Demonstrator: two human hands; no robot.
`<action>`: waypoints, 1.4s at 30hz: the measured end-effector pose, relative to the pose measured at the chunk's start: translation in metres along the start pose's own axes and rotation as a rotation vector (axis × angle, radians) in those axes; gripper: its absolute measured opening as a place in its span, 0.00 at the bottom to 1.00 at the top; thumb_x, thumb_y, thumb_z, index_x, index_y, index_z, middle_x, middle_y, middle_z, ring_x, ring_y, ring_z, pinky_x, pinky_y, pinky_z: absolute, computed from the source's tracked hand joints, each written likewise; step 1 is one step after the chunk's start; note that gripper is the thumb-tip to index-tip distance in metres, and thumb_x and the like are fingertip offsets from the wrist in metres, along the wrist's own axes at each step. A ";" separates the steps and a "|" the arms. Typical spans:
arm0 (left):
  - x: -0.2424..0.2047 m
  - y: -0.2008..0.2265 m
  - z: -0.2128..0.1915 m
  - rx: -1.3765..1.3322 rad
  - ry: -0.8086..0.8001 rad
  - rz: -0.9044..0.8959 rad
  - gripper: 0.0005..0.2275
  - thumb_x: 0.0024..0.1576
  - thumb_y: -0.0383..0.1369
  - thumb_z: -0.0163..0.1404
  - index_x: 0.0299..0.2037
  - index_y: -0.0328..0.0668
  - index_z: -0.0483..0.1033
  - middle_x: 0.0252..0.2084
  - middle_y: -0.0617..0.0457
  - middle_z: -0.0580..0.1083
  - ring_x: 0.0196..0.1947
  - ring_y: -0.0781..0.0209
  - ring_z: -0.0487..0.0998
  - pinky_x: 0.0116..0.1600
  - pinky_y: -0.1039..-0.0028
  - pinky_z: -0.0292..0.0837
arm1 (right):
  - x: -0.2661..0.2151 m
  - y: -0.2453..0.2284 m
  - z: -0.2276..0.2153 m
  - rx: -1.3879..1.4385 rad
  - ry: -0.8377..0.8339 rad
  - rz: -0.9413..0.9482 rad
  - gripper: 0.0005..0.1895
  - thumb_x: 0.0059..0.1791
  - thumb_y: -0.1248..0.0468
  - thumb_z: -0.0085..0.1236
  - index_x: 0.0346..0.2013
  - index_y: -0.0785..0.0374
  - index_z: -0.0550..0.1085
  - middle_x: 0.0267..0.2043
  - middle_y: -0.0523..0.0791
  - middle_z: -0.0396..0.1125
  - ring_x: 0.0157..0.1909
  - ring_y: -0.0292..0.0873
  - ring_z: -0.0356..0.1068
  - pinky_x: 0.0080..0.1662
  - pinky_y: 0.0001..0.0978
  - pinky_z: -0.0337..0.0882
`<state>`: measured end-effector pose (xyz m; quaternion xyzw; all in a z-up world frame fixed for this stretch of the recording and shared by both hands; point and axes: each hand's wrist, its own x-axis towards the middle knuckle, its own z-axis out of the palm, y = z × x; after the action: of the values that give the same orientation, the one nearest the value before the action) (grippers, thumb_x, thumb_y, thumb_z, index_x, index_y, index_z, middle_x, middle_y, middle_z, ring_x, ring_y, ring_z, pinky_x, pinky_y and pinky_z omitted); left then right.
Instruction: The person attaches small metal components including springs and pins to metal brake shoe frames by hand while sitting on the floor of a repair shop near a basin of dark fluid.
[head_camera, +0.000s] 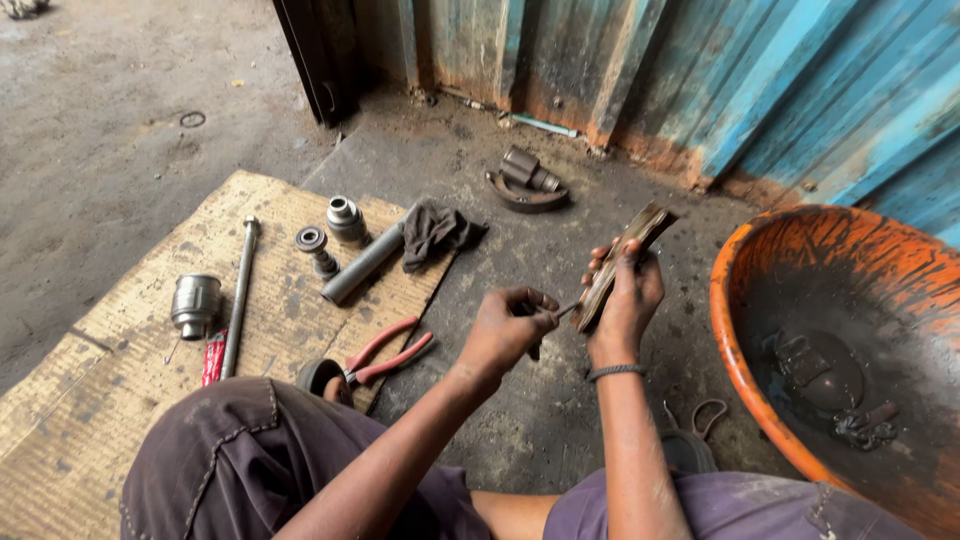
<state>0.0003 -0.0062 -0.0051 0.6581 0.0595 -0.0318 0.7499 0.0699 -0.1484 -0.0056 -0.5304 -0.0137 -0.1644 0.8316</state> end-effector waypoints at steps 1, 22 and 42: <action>-0.001 0.002 0.001 0.002 -0.002 0.010 0.07 0.51 0.25 0.55 0.38 0.30 0.81 0.24 0.53 0.73 0.19 0.67 0.72 0.23 0.73 0.69 | 0.000 0.000 0.000 0.005 -0.003 -0.009 0.17 0.56 0.50 0.55 0.43 0.63 0.70 0.35 0.46 0.71 0.34 0.38 0.70 0.34 0.31 0.73; -0.023 -0.021 0.009 -0.043 -0.052 -0.139 0.10 0.56 0.32 0.57 0.29 0.33 0.71 0.20 0.55 0.71 0.16 0.69 0.68 0.19 0.74 0.61 | -0.018 0.003 0.004 -0.140 -0.083 -0.031 0.10 0.56 0.59 0.56 0.41 0.63 0.71 0.35 0.45 0.71 0.31 0.37 0.68 0.32 0.29 0.69; 0.005 -0.007 -0.004 0.321 0.211 0.210 0.11 0.54 0.34 0.58 0.30 0.30 0.76 0.24 0.39 0.77 0.25 0.51 0.76 0.33 0.62 0.73 | -0.003 0.005 -0.002 -0.084 0.014 0.066 0.07 0.55 0.61 0.55 0.41 0.62 0.72 0.34 0.45 0.71 0.33 0.38 0.71 0.34 0.31 0.73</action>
<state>0.0044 -0.0033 -0.0135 0.7712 0.0628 0.1065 0.6245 0.0684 -0.1476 -0.0111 -0.5640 0.0165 -0.1407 0.8135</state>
